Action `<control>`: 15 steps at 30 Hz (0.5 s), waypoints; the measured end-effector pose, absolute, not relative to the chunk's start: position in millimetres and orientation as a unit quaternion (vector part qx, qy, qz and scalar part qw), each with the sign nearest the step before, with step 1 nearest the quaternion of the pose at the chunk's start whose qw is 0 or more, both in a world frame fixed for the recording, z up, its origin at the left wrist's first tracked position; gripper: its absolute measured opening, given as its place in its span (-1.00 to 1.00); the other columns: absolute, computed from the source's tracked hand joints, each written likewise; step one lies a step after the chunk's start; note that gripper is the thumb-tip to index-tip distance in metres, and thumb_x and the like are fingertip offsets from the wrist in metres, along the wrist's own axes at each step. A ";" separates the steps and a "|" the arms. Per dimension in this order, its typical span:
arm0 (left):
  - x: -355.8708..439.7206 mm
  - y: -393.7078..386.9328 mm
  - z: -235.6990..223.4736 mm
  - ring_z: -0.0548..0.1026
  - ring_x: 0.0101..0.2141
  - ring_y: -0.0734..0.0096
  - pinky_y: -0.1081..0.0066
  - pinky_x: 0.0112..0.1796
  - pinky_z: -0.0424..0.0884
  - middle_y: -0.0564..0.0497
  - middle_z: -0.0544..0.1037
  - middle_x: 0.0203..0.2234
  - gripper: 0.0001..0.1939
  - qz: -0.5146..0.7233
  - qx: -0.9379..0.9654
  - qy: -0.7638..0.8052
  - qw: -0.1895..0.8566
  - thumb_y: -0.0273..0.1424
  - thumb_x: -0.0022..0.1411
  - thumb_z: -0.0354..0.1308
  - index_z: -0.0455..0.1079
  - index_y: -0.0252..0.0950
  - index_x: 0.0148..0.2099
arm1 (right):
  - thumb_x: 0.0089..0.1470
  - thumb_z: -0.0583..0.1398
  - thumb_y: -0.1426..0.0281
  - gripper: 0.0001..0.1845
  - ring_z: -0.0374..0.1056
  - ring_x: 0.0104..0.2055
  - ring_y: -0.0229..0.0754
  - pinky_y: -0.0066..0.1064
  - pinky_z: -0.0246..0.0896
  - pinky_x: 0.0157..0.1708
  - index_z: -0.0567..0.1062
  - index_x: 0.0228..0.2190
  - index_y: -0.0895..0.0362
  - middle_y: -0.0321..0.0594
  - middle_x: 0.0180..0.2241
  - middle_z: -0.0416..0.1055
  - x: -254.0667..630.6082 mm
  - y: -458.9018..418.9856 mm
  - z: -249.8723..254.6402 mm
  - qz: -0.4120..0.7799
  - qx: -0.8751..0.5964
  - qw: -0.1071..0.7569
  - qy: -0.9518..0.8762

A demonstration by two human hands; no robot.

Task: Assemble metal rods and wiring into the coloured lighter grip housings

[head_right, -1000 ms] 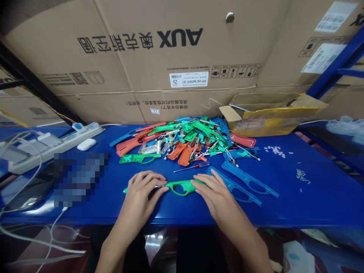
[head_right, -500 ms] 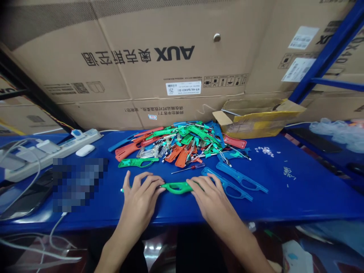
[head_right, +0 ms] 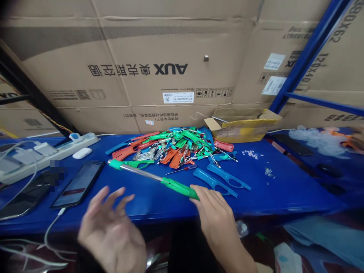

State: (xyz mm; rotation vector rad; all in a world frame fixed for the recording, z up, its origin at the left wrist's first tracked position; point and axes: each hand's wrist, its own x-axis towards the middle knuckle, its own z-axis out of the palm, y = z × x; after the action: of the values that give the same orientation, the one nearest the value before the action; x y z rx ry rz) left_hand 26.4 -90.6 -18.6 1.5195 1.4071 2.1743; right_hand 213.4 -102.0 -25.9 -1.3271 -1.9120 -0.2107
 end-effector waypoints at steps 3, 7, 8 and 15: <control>38.6 -77.9 -17.0 0.43 0.13 0.05 0.04 0.08 0.44 -0.16 0.35 0.24 -0.54 0.615 0.582 0.396 0.355 -0.10 0.51 -0.15 0.17 -0.09 0.34 | 0.38 0.07 0.41 -0.73 0.56 -0.09 -0.09 -0.38 0.43 -0.15 0.45 0.04 0.04 -0.16 -0.09 0.61 207.4 -112.2 -19.5 0.004 -0.542 0.429 -0.723; 58.5 -65.0 -5.5 0.54 0.03 0.07 0.29 -0.21 0.56 -0.21 0.57 0.05 -0.56 0.508 0.522 0.228 0.646 -0.11 0.52 -0.09 0.31 -0.24 0.24 | 0.37 0.08 0.28 -0.73 0.55 -0.31 -0.15 -0.47 0.44 -0.29 0.52 -0.03 0.03 -0.22 -0.30 0.60 200.9 -125.3 -13.2 0.155 -0.567 0.446 -0.675; 64.1 -64.9 -2.9 0.60 -0.06 0.08 0.39 -0.37 0.52 -0.22 0.62 -0.02 -0.59 0.506 0.492 0.190 0.682 -0.11 0.52 -0.07 0.35 -0.27 0.16 | 0.37 0.07 0.25 -0.71 0.53 -0.38 -0.18 -0.48 0.43 -0.34 0.54 -0.05 0.04 -0.25 -0.38 0.57 199.3 -128.8 -13.7 0.193 -0.572 0.444 -0.662; 76.0 -74.6 -3.1 0.61 -0.41 0.33 0.41 -0.36 0.52 -0.05 0.62 -0.38 -0.71 0.514 0.345 0.137 0.773 -0.18 0.48 0.05 0.44 -0.30 -0.11 | 0.35 -0.01 0.01 -0.39 0.45 -0.61 -0.12 -0.41 0.43 -0.51 0.40 0.24 0.04 -0.24 -0.55 0.51 179.8 -146.4 -43.2 0.291 -0.612 0.429 -0.598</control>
State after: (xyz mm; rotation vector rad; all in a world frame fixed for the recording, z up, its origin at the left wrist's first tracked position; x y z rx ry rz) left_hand 76.0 -74.6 -3.1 0.7476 0.2977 1.1137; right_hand 179.8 -146.4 -43.2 -1.5271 -1.4922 0.7264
